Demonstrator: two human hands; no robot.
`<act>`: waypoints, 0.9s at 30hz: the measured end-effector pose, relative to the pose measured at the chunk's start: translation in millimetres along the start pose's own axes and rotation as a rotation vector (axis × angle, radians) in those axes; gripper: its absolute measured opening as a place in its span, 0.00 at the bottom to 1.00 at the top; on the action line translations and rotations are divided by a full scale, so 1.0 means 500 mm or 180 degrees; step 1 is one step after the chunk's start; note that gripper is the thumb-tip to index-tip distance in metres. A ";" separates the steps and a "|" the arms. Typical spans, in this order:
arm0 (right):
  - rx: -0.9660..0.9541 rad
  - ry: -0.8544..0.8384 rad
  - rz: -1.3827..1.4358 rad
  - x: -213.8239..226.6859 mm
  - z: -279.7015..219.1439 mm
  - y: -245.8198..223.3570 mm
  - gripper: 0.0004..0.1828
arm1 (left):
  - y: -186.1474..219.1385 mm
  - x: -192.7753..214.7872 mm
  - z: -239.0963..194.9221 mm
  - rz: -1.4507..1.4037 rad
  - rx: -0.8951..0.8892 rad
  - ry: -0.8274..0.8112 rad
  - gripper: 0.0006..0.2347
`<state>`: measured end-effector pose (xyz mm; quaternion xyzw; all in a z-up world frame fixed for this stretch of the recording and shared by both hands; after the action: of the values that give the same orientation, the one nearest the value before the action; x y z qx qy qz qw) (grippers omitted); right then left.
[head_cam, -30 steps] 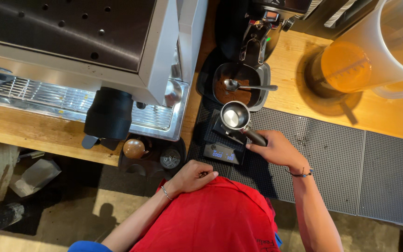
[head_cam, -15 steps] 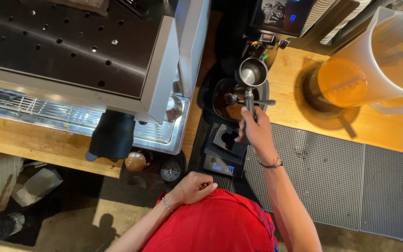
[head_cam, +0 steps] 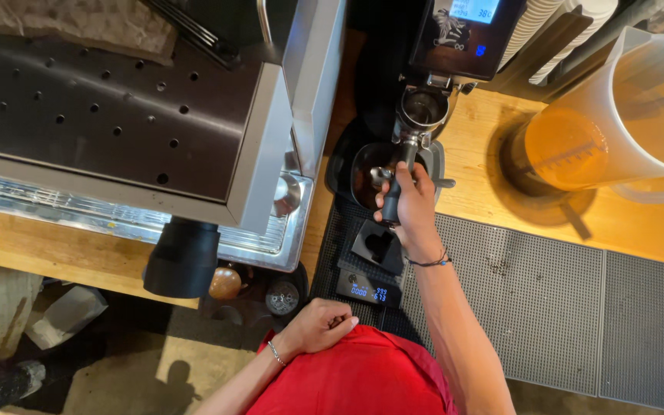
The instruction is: The person prepares espresso by tamping coffee grounds in a portafilter, wiping the portafilter with a cloth, and adding more grounds with a spoon. They then lock the portafilter into the espresso machine and later remove it to repeat the process.
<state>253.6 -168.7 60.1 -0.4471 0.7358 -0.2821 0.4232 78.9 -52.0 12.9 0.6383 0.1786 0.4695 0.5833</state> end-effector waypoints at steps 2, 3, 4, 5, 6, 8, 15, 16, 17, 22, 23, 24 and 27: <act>0.0011 -0.0034 -0.0002 -0.002 0.001 -0.004 0.09 | -0.002 0.000 0.002 0.0035 -0.0012 -0.0018 0.15; -0.0004 -0.0061 -0.0015 -0.002 -0.003 -0.001 0.09 | 0.000 -0.004 -0.003 0.0050 -0.0002 -0.0032 0.14; -0.0015 -0.0062 -0.0010 -0.004 -0.003 -0.004 0.09 | -0.001 -0.001 -0.002 0.0052 0.0009 -0.0035 0.14; -0.0054 -0.0098 -0.0011 -0.004 -0.005 -0.004 0.08 | 0.000 -0.002 -0.002 0.0069 0.0005 -0.0029 0.14; -0.0092 -0.0135 -0.0011 -0.005 -0.009 -0.005 0.08 | 0.003 -0.002 -0.003 0.0086 0.0001 -0.0024 0.14; -0.0112 -0.0128 -0.0044 0.000 -0.011 0.001 0.07 | 0.003 -0.004 -0.005 0.0102 -0.0007 -0.0005 0.13; 0.0087 0.0009 -0.0731 0.016 -0.037 -0.027 0.15 | 0.002 -0.002 -0.005 0.0109 0.0013 0.0105 0.13; 0.0103 0.0003 -0.0728 0.027 -0.047 -0.028 0.15 | 0.002 0.002 -0.002 0.0120 0.0001 0.0108 0.13; 0.0546 0.0235 -0.1273 0.046 -0.063 -0.052 0.18 | 0.003 0.002 -0.003 0.0128 -0.0001 0.0120 0.13; 0.1518 0.0955 -0.1779 0.158 -0.169 -0.069 0.19 | 0.001 -0.001 -0.004 0.0166 0.0080 0.0084 0.13; 0.1596 0.1302 -0.2060 0.199 -0.188 -0.054 0.18 | 0.000 -0.002 -0.004 0.0178 0.0098 0.0082 0.13; 0.1667 0.1654 -0.2342 0.238 -0.209 -0.041 0.16 | -0.002 -0.002 -0.003 0.0191 0.0116 0.0080 0.13; 0.2157 0.1748 -0.3285 0.287 -0.263 0.036 0.17 | -0.002 -0.005 -0.003 0.0237 0.0094 0.0076 0.13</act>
<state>96.1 -284.4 56.1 -0.4959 0.3798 -0.7667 0.1487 76.6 -52.8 10.6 0.6474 0.1685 0.4958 0.5537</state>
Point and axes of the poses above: each hand's wrist, its own z-axis towards the middle knuckle, its own x-axis out of the back of the hand, y = z × x, the point moved 9 cm from there along z, towards the middle knuckle, and after that the axes turned 4 degrees about -x, right-handed, at the moved point
